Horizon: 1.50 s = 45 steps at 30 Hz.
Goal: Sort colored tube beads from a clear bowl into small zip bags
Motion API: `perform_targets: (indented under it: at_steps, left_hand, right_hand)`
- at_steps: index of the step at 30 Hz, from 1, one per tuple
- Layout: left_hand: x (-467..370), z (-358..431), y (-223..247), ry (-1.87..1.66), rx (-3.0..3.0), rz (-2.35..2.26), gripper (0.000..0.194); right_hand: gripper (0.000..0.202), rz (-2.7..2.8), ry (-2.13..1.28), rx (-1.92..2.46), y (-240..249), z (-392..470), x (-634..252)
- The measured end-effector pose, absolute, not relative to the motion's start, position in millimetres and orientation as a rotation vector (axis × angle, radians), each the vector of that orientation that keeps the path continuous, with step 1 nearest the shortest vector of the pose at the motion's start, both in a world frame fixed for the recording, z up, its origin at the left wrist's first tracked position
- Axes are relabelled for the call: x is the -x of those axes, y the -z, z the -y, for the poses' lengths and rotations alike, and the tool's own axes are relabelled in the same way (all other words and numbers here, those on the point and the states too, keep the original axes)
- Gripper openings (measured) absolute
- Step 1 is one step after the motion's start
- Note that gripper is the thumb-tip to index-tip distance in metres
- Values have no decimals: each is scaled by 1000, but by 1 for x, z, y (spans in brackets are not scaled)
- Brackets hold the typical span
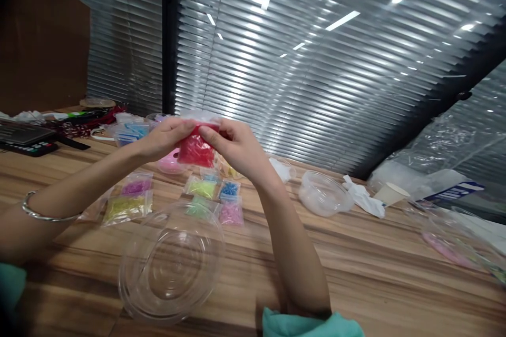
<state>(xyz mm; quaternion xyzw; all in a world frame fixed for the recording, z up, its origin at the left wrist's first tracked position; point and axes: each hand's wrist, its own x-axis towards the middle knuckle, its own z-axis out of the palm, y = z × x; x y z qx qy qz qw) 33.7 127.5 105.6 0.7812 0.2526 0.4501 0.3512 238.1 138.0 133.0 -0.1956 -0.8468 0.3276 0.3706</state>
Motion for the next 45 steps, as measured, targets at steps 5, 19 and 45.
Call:
perform_targets:
  at_steps: [5,19,45]
  left_hand:
    - [-38,-124,-104,-1034,-2023,-646,54]
    - [-26,-132,-109,-1283,-1891,-682,67]
    - [-35,-121,-106,-899,-2063,-672,52]
  right_hand:
    - [45,1985,-746,554,-130,-142,-235]
    - [50,2559,-897,642,-138,-131,-241]
    - [47,2068,-819,528,-135,-143,-242]
